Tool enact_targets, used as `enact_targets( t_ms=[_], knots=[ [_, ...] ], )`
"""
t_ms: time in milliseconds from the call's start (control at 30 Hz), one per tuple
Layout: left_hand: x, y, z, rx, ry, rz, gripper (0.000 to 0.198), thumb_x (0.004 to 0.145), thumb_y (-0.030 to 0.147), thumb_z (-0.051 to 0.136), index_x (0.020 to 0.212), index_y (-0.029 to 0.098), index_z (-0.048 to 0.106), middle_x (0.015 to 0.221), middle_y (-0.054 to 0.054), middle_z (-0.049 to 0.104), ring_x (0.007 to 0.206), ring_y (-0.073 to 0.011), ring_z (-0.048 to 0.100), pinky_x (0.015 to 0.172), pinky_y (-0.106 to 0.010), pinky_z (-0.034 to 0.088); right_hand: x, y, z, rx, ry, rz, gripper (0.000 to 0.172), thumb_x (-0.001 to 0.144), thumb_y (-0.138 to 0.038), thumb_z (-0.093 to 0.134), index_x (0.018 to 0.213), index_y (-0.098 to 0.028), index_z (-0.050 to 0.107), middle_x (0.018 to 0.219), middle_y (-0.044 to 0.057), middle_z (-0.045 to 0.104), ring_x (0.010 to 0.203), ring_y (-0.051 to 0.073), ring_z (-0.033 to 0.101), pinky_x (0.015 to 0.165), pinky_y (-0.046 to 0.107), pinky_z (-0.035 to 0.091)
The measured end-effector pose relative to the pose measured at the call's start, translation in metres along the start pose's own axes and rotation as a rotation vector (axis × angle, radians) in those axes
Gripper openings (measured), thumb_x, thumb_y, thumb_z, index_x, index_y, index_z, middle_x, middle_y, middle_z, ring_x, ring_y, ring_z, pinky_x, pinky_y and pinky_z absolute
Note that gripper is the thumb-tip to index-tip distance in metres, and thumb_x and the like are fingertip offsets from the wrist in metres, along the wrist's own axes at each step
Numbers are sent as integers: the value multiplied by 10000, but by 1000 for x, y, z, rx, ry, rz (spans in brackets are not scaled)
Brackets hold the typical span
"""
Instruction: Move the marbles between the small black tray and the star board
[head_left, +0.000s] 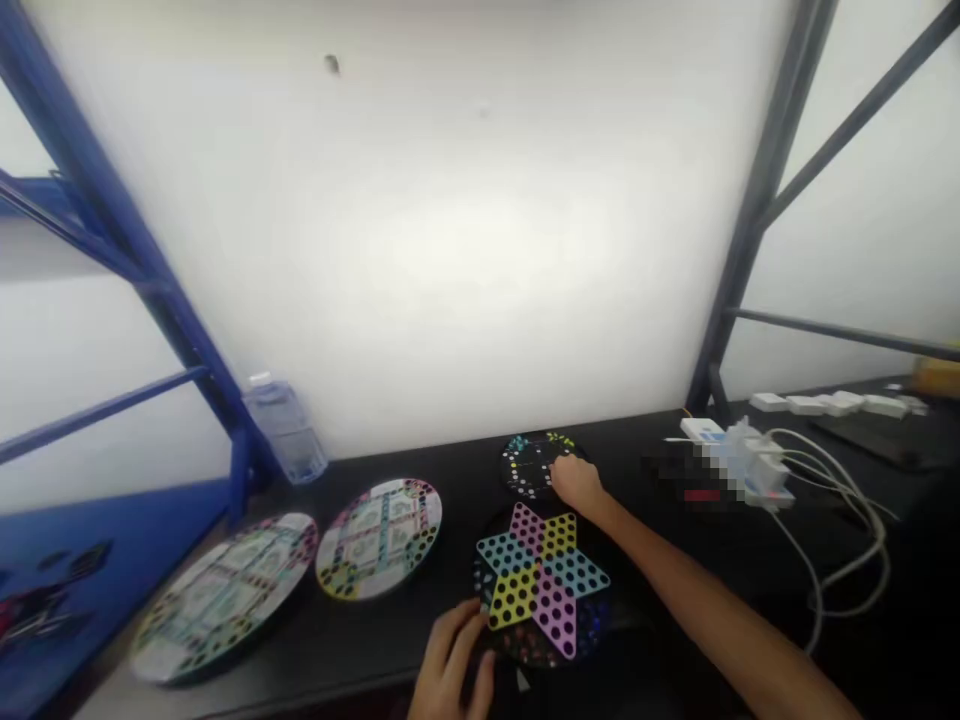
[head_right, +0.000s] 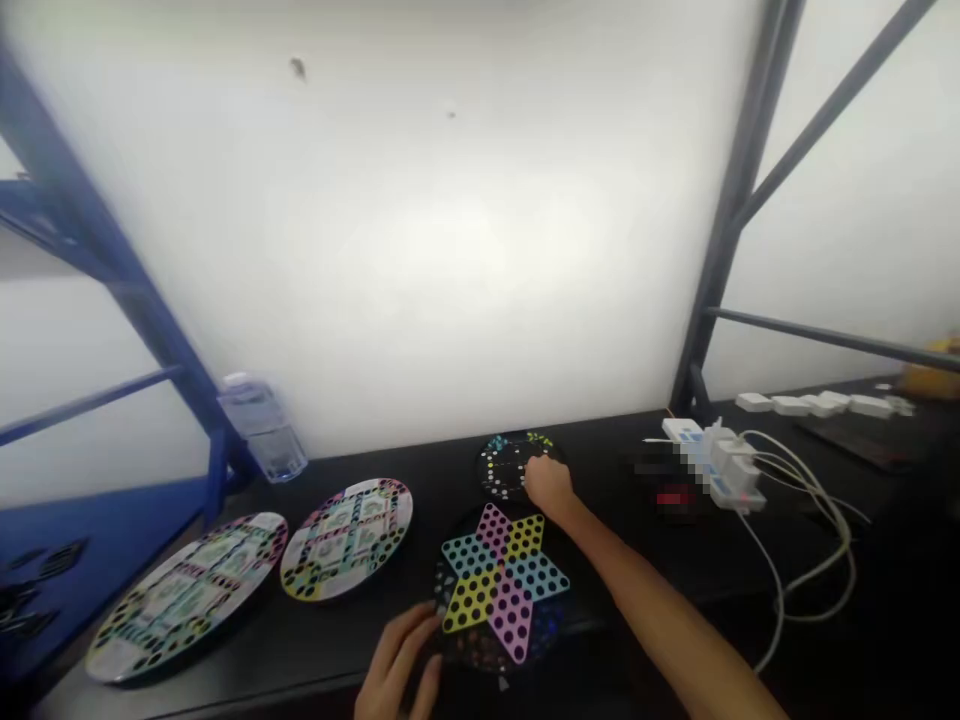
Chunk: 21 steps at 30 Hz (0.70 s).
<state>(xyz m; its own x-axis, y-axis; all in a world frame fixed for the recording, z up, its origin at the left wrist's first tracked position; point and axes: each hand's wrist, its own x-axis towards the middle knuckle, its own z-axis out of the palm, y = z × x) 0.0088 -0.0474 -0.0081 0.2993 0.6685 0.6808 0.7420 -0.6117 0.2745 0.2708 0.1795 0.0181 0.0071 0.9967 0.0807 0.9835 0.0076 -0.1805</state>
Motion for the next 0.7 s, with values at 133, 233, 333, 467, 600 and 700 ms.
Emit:
enact_targets(
  t_ms=[133, 233, 333, 467, 600, 700],
  knots=[
    [51, 1, -4, -51, 33, -70, 260, 957, 218, 494, 1190, 226, 610, 1202, -112, 630, 1132, -229, 618, 953, -377, 548, 2, -2, -9, 32, -27, 56, 441, 1004, -352, 366, 1107, -89, 706, 1098, 242, 697, 1023, 298, 691, 835, 358, 516],
    [116, -19, 14, -32, -194, -172, 208, 970, 230, 443, 1022, 209, 643, 1046, -82, 673, 1016, -198, 641, 927, -340, 510, 9, 5, -21, 64, -41, 72, 475, 1010, -397, 353, 1144, -101, 699, 1115, 232, 696, 1011, 285, 693, 815, 336, 510],
    [175, -53, 50, 78, -344, -380, 170, 922, 260, 520, 953, 174, 664, 942, -88, 698, 919, -200, 656, 863, -311, 484, 19, 16, -32, 95, -39, 60, 512, 1018, -433, 328, 1114, -111, 715, 1102, 215, 706, 1007, 277, 689, 795, 313, 495],
    [210, -94, 101, 102, -367, -473, 243, 877, 369, 593, 922, 149, 686, 933, -114, 716, 909, -217, 661, 797, -289, 463, 29, 27, -36, 114, -55, -51, 563, 1031, -463, 296, 985, -133, 750, 1053, 175, 728, 994, 251, 682, 787, 270, 464],
    [209, -113, 130, 122, -343, -484, 265, 872, 383, 594, 988, 165, 689, 1025, -110, 698, 984, -230, 632, 824, -296, 444, 34, 29, -32, 58, -20, -121, 595, 1034, -489, 271, 956, -151, 755, 1031, 146, 736, 988, 235, 677, 801, 257, 448],
    [206, -123, 139, 136, -319, -465, 236, 886, 339, 575, 1017, 178, 685, 1063, -106, 679, 1046, -240, 599, 875, -319, 426, 34, 28, -29, 26, -17, -159, 623, 1035, -505, 243, 942, -165, 758, 1012, 138, 740, 989, 233, 676, 817, 266, 446]
  ],
)
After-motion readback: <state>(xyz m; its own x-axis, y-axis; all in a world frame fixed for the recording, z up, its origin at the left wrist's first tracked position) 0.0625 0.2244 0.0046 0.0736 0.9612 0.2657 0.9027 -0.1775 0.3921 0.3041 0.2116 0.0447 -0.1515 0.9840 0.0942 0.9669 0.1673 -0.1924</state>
